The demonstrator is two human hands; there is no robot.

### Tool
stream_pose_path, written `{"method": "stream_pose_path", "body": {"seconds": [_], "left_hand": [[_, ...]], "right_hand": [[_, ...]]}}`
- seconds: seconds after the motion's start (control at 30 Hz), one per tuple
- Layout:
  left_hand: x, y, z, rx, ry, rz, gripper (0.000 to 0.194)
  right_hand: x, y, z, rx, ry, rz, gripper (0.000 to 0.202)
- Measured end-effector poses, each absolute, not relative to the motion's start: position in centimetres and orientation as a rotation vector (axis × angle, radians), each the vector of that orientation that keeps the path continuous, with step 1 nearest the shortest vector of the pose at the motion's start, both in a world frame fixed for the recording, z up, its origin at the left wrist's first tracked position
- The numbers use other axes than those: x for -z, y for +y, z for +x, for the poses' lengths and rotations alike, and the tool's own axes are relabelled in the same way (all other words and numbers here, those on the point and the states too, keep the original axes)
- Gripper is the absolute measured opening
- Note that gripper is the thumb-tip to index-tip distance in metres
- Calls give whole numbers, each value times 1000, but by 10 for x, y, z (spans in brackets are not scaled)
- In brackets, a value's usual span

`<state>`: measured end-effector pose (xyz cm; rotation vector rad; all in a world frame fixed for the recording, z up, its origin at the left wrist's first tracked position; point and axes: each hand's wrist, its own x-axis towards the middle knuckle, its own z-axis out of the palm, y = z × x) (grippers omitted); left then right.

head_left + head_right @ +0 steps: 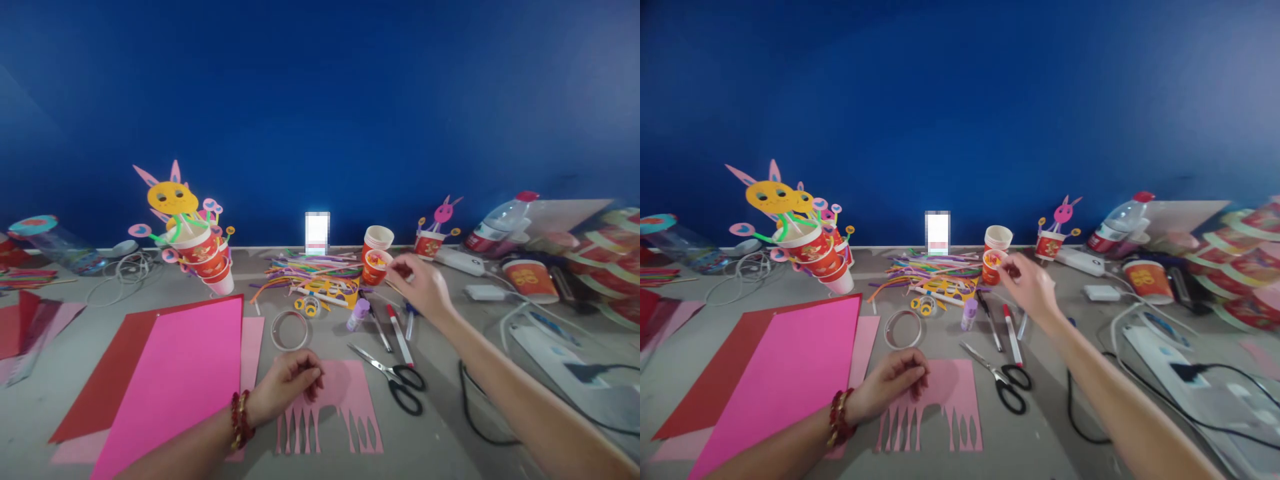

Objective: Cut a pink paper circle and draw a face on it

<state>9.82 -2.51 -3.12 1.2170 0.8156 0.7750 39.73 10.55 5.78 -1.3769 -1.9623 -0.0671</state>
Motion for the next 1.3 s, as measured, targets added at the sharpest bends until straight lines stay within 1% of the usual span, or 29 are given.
{"method": "stream_pose_path", "body": {"seconds": [0.1,0.17,0.2,0.27,0.33,0.4,0.5,0.6,0.67,0.73,0.83,0.93,1.0,1.03,1.13,1.2,1.3], "left_hand": [[29,-30,100,-770,850,1282,24],[25,-34,102,-770,882,1323,17],[23,-35,103,-767,902,1363,13],[19,-36,105,-763,935,1488,9],[16,-35,106,-760,931,1630,10],[13,-34,107,-769,912,1683,10],[9,-33,103,-790,965,1597,12],[-2,-27,94,-813,1006,1478,17],[-12,-14,87,-780,1017,1579,20],[-23,8,83,-737,1099,1928,20],[-32,55,90,-797,1206,2109,13],[-26,100,108,-810,1314,2256,19],[-18,121,120,-795,1371,2327,20],[-13,128,126,-781,1386,2359,17],[-4,139,135,-741,1409,2433,0],[-4,142,134,-725,1424,2462,7],[-13,146,125,-721,1443,2484,8]], "right_hand": [[-48,46,379,29,-1969,-1129,5],[-41,10,364,4,-2067,-917,10],[-37,-4,355,-61,-2150,-801,14],[-25,-24,337,-173,-2315,-596,11],[-9,-33,319,-146,-2399,-455,13],[9,-34,306,-151,-2400,-470,22],[31,-30,299,-209,-2404,-620,36],[40,-26,299,-284,-2485,-696,43],[40,-25,300,-350,-2521,-738,42],[39,-24,300,-412,-2526,-764,39],[39,-24,299,-469,-2530,-781,35],[44,-23,300,-464,-2533,-777,34],[51,-22,301,-461,-2537,-751,31],[54,-21,302,-464,-2536,-738,30],[63,-18,305,-474,-2502,-718,26],[66,-17,306,-480,-2482,-708,24],[66,-17,306,-487,-2488,-688,24]]}}
